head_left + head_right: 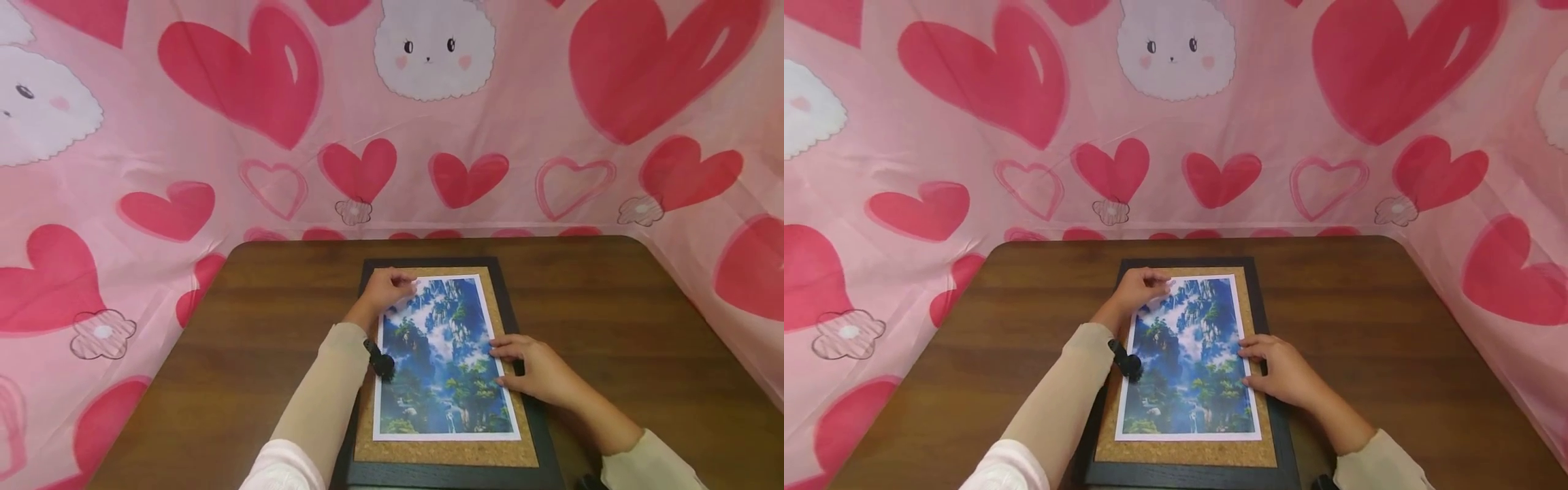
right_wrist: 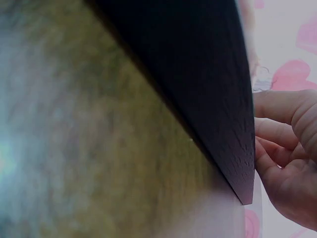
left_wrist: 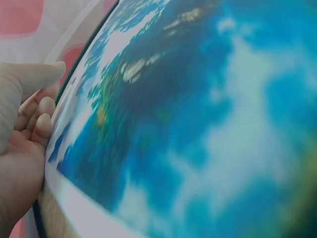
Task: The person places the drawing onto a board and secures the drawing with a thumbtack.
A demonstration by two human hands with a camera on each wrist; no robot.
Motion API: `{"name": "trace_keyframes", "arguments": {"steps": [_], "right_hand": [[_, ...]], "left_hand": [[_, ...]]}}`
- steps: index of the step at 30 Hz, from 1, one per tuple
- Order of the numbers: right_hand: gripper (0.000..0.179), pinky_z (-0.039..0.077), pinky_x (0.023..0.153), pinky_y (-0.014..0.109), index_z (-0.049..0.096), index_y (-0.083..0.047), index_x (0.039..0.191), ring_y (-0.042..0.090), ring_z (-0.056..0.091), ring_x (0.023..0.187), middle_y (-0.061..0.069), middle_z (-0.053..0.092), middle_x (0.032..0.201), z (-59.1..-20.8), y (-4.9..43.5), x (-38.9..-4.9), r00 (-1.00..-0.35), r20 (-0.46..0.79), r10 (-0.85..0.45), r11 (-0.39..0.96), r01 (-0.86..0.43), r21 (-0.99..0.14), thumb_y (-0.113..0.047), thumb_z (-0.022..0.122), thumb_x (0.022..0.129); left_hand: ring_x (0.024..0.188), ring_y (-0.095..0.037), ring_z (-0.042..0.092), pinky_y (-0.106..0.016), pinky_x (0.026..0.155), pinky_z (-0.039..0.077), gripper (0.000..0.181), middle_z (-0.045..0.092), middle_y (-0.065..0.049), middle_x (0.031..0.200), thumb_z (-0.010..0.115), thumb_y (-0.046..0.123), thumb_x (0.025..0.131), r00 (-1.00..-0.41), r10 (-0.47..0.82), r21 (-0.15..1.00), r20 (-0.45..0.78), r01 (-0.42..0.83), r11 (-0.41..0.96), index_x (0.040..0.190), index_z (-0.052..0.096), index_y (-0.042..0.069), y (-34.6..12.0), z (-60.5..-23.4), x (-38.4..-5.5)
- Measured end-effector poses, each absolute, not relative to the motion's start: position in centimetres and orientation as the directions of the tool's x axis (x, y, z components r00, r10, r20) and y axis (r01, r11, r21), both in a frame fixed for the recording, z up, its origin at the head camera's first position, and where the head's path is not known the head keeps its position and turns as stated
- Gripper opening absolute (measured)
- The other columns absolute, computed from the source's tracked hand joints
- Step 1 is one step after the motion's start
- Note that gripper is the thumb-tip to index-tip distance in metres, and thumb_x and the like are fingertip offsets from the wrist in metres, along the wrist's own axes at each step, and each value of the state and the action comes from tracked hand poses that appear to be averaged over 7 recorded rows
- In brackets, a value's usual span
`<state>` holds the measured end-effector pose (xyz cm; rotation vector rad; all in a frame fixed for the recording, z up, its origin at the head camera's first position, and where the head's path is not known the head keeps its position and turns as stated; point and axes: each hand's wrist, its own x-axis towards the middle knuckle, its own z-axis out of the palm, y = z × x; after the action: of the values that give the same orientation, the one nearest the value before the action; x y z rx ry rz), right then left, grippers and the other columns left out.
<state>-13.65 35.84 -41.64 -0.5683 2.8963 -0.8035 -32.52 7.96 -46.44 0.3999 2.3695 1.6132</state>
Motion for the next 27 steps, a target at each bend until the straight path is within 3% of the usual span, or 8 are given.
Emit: {"name": "trace_keyframes", "arguments": {"steps": [10,14,18,22,27], "right_hand": [[0.039,0.046,0.093,0.054,0.072,-0.005,0.115,0.037,0.054,0.118,0.01,0.06,0.13,-42.2,36.4,-13.8,-0.917,-0.018,-0.398,0.752,-0.315,-0.579,-0.019,0.082,0.08],[0.039,0.049,0.093,0.043,0.072,-0.007,0.115,0.03,0.058,0.114,0.008,0.062,0.127,-42.5,36.9,-14.1,-0.911,-0.006,-0.413,0.703,-0.315,-0.638,-0.021,0.081,0.08],[0.039,0.052,0.087,0.029,0.068,0.0,0.118,0.023,0.063,0.103,0.017,0.062,0.123,-42.7,37.3,-14.4,-0.893,0.052,-0.447,0.556,-0.323,-0.766,-0.013,0.079,0.083],[0.041,0.054,0.083,0.029,0.063,0.008,0.12,0.022,0.065,0.098,0.025,0.058,0.123,-42.6,37.6,-14.4,-0.875,0.104,-0.472,0.446,-0.339,-0.828,-0.004,0.075,0.084],[0.039,0.055,0.079,0.028,0.064,0.005,0.119,0.021,0.063,0.096,0.023,0.057,0.123,-41.7,37.7,-14.0,-0.881,0.139,-0.452,0.481,-0.372,-0.794,-0.003,0.076,0.083]], "left_hand": [[0.083,-0.021,0.057,-0.029,0.074,0.052,0.024,0.065,-0.006,0.091,0.076,0.008,0.085,-0.925,0.381,0.95,-0.003,0.116,0.289,0.108,0.073,0.004,6.8,-46.8,-31.0],[0.085,-0.021,0.058,-0.028,0.075,0.052,0.027,0.066,-0.005,0.094,0.075,0.008,0.085,-0.906,0.422,0.943,0.013,0.151,0.296,0.112,0.072,0.003,5.8,-46.4,-30.1],[0.087,-0.022,0.058,-0.031,0.075,0.054,0.029,0.066,-0.005,0.097,0.075,0.009,0.086,-0.899,0.438,0.94,0.016,0.163,0.301,0.114,0.072,0.005,4.5,-45.8,-29.0],[0.086,-0.023,0.059,-0.032,0.074,0.053,0.029,0.068,-0.011,0.101,0.075,0.009,0.085,-0.888,0.458,0.951,0.04,0.175,0.256,0.113,0.071,0.002,3.7,-45.5,-27.9],[0.083,-0.022,0.059,-0.029,0.072,0.051,0.029,0.067,-0.018,0.102,0.074,0.005,0.085,-0.859,0.507,0.959,0.077,0.203,0.198,0.112,0.069,-0.004,2.6,-45.3,-26.5]]}}
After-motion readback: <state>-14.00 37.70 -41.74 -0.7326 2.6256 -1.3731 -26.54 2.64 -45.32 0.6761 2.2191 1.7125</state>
